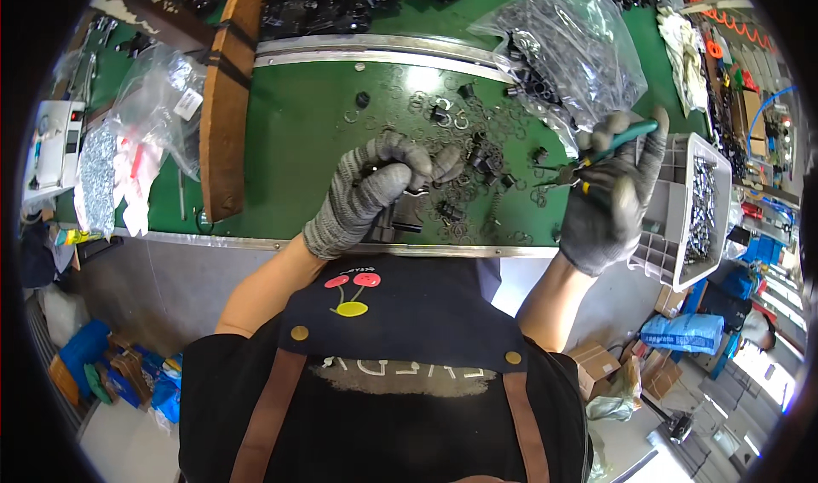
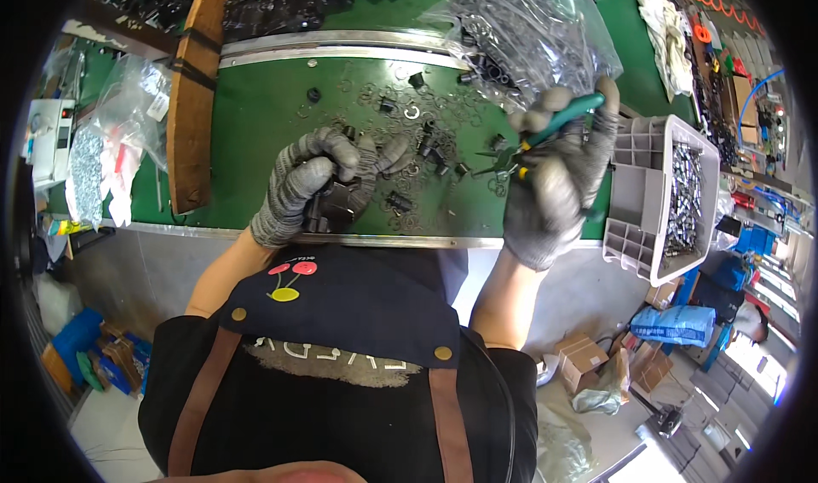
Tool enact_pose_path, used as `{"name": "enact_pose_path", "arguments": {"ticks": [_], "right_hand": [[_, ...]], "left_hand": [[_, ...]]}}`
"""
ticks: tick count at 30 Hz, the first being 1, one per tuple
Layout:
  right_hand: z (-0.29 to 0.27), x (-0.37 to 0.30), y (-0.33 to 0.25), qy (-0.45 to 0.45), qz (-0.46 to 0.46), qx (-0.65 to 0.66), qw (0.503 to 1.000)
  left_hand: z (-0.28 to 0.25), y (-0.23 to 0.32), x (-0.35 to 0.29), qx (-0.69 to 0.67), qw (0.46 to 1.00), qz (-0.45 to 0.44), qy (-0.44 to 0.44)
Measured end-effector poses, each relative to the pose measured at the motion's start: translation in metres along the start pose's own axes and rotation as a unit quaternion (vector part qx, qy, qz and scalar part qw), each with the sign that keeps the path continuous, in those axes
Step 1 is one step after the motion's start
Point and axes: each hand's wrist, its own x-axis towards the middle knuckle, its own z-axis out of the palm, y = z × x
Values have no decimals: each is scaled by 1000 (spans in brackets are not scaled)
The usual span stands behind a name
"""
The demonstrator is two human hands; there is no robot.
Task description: Assembling and trimming small black plastic components at a manual workstation.
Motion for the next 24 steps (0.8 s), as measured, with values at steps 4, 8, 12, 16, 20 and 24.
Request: {"name": "enact_pose_path", "arguments": {"ticks": [4,8,12,16,20,24], "right_hand": [[-29,17,22,36,-18,24,999],[-38,28,55,-31,-28,96,994],[-46,36,75,-62,5,161,985],[-55,43,85,-90,20,136,986],[-59,47,90,-122,32,128,984],[-60,48,95,-130,33,128,983]], "left_hand": [[0,-6,5,-5,1000,5,1],[2,-6,2,-4,1000,1,8],[1,-8,1,20,999,-20,25],[1,-7,0,-14,998,-40,53],[-3,-10,0,-88,992,-57,76],[-6,-13,0,-87,991,-53,83]]}}
